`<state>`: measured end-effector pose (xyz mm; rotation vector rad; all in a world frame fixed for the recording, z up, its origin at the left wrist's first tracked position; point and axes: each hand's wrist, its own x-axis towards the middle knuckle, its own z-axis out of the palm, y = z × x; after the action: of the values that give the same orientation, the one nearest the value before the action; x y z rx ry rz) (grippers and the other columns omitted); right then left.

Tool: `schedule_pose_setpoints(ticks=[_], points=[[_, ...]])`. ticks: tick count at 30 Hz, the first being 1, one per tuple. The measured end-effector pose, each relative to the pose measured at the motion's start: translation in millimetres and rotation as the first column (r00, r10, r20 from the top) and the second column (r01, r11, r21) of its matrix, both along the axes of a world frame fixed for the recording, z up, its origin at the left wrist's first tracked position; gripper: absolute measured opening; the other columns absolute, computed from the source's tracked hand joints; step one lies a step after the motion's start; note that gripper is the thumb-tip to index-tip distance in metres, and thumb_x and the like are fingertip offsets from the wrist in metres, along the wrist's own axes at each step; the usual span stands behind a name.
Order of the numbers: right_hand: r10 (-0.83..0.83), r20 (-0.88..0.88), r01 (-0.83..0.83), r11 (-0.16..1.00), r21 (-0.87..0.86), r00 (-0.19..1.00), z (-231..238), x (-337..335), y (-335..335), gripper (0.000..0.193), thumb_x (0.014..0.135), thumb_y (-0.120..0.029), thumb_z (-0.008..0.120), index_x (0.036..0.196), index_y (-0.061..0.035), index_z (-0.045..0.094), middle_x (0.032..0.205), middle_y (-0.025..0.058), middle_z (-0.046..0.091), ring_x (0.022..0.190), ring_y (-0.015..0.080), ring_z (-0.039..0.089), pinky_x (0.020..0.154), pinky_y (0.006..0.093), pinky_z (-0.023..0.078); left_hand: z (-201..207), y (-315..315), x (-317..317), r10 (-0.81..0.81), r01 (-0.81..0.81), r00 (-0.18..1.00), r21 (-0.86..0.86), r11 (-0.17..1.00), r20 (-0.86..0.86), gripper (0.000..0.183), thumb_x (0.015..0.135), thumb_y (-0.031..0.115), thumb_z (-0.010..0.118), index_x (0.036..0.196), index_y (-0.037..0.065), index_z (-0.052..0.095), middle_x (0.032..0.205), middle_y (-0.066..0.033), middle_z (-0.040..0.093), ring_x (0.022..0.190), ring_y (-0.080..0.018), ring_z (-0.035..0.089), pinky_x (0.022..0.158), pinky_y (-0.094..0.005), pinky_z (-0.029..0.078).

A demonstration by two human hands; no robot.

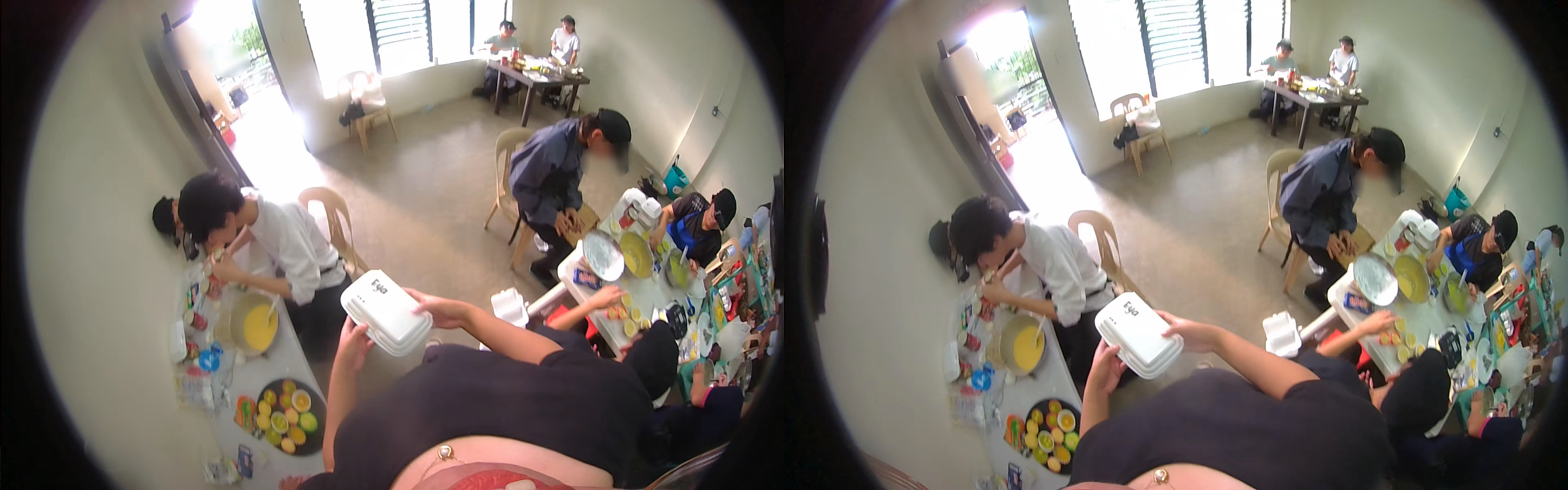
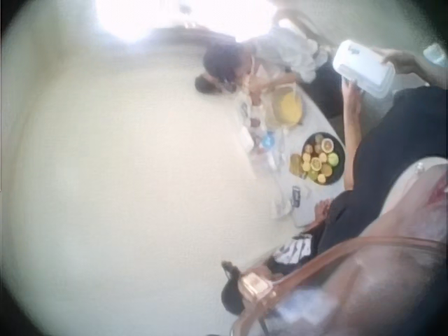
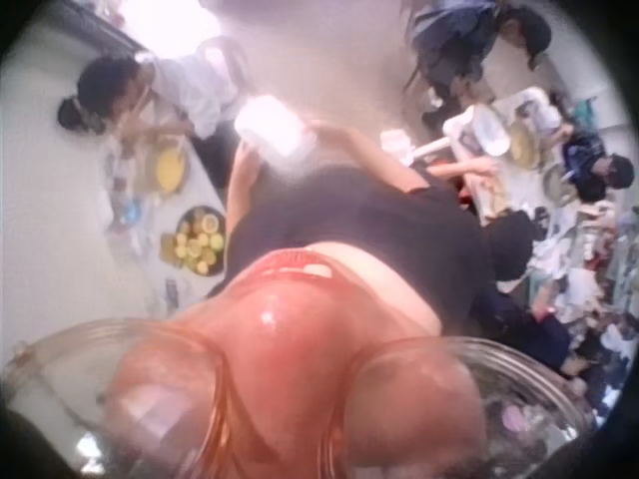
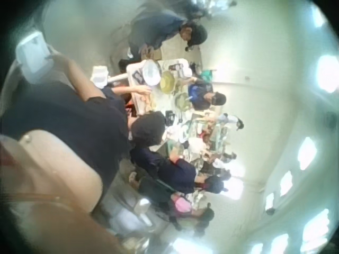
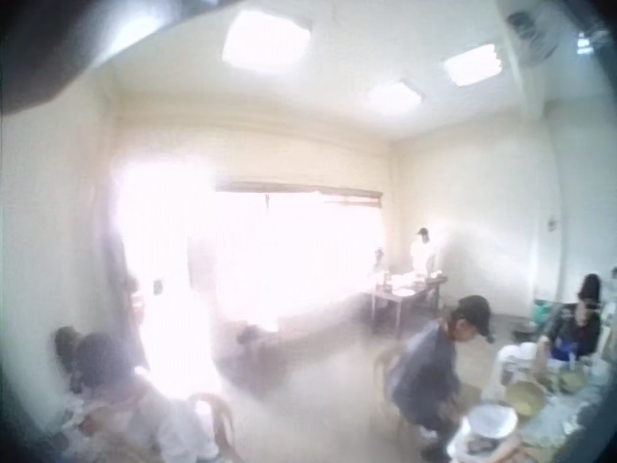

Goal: The person assembles small food items by pressing green and yellow plastic molds together to form round shapes. They then place these items into white styrofoam containers. The person moves between two tables in a room with other people, handling the molds and containers by hand.

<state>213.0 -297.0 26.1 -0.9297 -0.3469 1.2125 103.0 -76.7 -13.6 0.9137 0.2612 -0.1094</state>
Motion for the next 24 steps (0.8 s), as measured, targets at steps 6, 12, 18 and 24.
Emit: schedule_pose_setpoints(ticks=[6, 12, 18, 24], points=[[0.027, 0.034, -0.028, 1.0, 0.013, 0.999, 5, 83, -21, 0.089, 0.076, -0.02, 0.067, 0.146, -0.0167, 0.011, 0.142, 0.0083, 0.029, 0.124, 0.0226, 0.04, 0.092, 0.0425, 0.046, 8, -1, 90, 0.035, -0.037, 0.999, -0.05, 0.998, -0.04, 0.058, 0.079, 0.01, 0.054, 0.132, 0.013, 0.033, 0.117, -0.005, 0.051, 0.106, -0.0208, 0.053, 0.084, -0.039, 0.047], [0.004, 0.041, -0.004, 1.0, 0.002, 0.999, -8, 202, -3, 0.092, 0.073, -0.022, 0.072, 0.145, -0.0151, 0.014, 0.141, 0.0095, 0.029, 0.127, 0.0242, 0.035, 0.096, 0.0485, 0.04, 3, 7, 205, 0.086, -0.089, 0.995, -0.058, 0.994, -0.048, 0.051, 0.081, 0.013, 0.052, 0.129, 0.009, 0.035, 0.118, -0.0062, 0.052, 0.104, -0.019, 0.056, 0.078, -0.0342, 0.052], [-0.049, 0.06, 0.047, 0.998, 0.035, 0.997, 18, 325, 17, 0.087, 0.075, -0.025, 0.067, 0.145, -0.021, 0.015, 0.135, 0.0089, 0.035, 0.119, 0.0237, 0.042, 0.09, 0.0437, 0.044, 40, 29, 344, 0.078, -0.077, 0.994, -0.016, 0.997, 0.072, 0.056, 0.08, 0.011, 0.052, 0.132, 0.007, 0.033, 0.12, -0.0095, 0.051, 0.106, -0.0224, 0.056, 0.08, -0.0354, 0.053], [-0.205, 0.061, 0.198, 0.975, 0.099, 0.977, 32, 447, 28, 0.089, 0.075, -0.032, 0.068, 0.145, -0.0228, 0.014, 0.136, 0.0085, 0.034, 0.12, 0.025, 0.041, 0.091, 0.043, 0.043, 63, 40, 493, 0.057, -0.061, 0.993, 0.038, 0.997, 0.1, 0.06, 0.081, 0.012, 0.052, 0.136, 0.007, 0.029, 0.126, -0.0125, 0.047, 0.113, -0.0271, 0.051, 0.088, -0.0412, 0.049]])
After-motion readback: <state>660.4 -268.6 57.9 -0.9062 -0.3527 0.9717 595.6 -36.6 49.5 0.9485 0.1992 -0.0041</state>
